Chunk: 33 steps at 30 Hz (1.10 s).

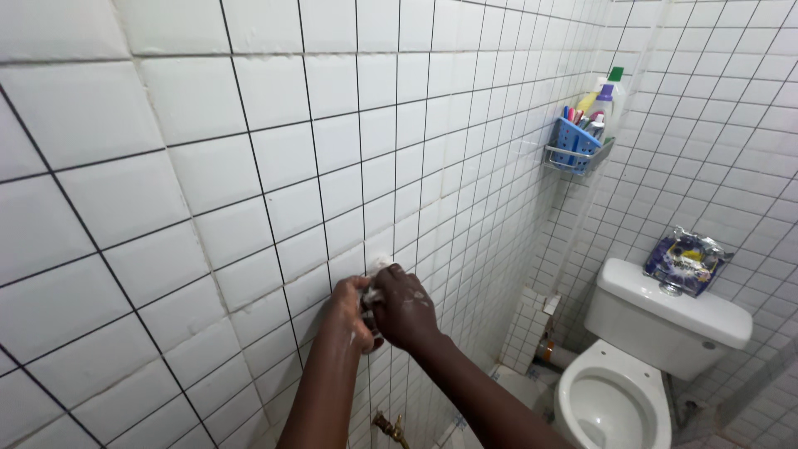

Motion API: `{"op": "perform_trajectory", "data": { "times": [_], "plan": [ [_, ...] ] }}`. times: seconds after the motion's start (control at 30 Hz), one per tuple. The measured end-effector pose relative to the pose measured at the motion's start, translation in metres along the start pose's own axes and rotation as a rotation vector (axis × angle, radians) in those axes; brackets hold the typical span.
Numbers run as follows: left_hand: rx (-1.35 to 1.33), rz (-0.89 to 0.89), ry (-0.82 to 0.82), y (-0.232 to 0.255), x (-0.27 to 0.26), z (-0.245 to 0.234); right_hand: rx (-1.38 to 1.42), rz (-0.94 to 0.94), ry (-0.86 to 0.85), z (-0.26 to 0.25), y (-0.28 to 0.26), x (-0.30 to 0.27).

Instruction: The person scrubs a bathroom fixture with a cloth, dips the cloth into a bucket of soapy water, and wipes down the tiled bathroom wall.

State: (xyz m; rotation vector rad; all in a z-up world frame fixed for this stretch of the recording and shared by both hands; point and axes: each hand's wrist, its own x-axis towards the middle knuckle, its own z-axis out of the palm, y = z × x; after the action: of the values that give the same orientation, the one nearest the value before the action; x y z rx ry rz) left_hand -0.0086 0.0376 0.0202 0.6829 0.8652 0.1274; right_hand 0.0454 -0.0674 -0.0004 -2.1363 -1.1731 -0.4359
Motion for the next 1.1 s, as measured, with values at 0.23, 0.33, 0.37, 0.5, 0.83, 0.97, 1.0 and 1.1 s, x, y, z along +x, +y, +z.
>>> {"op": "perform_trajectory", "data": {
  "times": [0.23,0.33,0.37,0.5,0.83,0.97,1.0,1.1],
  "plan": [
    [0.153,0.004,-0.020,0.013,0.013,-0.009,0.093,0.496,-0.385,0.029,0.064,0.062],
    [0.194,-0.027,0.023,0.021,0.014,-0.003,-0.027,0.439,-0.746,0.036,0.082,0.089],
    [0.198,-0.024,0.021,0.022,0.012,-0.001,-0.044,0.426,-0.772,0.038,0.086,0.095],
    [0.197,0.013,0.017,0.015,0.006,0.001,-0.161,0.285,-0.640,0.054,0.094,0.085],
    [0.141,-0.029,-0.043,-0.003,0.057,-0.009,0.937,0.600,0.512,-0.034,0.043,0.048],
    [0.149,-0.039,-0.130,-0.003,0.073,0.006,0.958,0.697,0.516,-0.062,0.035,0.050],
    [0.150,-0.054,-0.122,-0.004,0.075,0.010,0.929,0.751,0.472,-0.057,0.032,0.048],
    [0.155,-0.070,-0.124,-0.008,0.081,0.017,0.838,0.908,0.359,-0.023,0.024,0.045]
  ]
}}
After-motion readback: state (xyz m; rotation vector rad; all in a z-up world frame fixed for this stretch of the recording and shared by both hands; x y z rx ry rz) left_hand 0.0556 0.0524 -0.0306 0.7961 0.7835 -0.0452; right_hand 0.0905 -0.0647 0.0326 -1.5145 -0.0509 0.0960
